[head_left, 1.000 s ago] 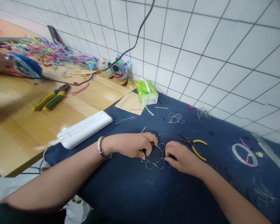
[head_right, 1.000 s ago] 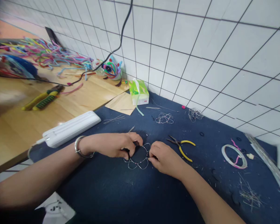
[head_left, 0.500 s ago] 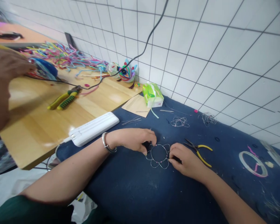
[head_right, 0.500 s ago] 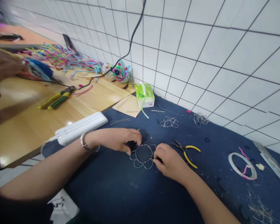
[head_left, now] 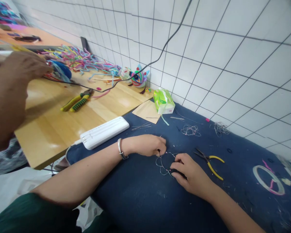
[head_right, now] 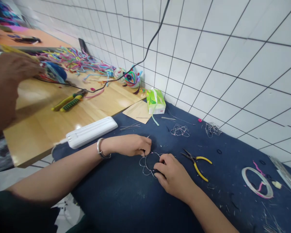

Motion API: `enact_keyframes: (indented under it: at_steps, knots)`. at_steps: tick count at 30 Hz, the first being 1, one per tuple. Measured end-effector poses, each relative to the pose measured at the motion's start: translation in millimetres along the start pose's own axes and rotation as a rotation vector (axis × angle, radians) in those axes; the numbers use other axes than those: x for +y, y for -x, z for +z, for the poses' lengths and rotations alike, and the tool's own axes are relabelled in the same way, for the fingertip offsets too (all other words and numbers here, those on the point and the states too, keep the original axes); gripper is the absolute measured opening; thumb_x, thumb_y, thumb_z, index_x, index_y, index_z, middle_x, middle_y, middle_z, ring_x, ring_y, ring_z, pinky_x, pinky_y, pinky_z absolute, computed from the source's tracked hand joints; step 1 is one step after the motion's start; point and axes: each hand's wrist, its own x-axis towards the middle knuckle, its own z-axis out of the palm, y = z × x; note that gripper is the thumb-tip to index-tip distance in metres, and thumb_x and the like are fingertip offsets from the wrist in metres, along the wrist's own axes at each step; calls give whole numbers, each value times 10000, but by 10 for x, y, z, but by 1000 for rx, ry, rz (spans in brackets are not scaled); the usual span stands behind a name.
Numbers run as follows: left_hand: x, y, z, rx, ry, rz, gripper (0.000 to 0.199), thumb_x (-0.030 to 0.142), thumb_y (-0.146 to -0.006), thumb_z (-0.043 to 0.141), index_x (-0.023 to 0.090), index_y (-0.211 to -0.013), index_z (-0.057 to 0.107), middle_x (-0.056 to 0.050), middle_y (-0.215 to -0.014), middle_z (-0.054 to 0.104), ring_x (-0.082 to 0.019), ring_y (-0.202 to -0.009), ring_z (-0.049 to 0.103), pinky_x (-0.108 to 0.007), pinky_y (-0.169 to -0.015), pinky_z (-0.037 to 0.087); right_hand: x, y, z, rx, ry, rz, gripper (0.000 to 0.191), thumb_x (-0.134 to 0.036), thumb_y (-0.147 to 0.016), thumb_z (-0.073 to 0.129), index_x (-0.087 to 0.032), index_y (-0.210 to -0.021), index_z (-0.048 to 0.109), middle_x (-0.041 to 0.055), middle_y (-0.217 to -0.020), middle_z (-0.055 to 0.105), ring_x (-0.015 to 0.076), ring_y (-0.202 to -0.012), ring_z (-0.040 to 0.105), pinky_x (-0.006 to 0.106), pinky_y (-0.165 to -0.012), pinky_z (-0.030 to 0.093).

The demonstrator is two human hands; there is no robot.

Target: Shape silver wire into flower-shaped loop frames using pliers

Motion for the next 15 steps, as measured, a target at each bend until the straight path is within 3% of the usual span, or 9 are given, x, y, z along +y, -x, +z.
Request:
enact_keyframes:
  at_steps: [15]
  knots:
    - [-6,-17,73,108,-135,9,164,42,-766,498,183,-783,578,-5,-843,563,-108,-739,525,-222,-596,367,39,-42,-37,-102,-12,-186,252,-57,-839,388,-208,-901,581,39,-995,567,149,-868,450,296,-767,393]
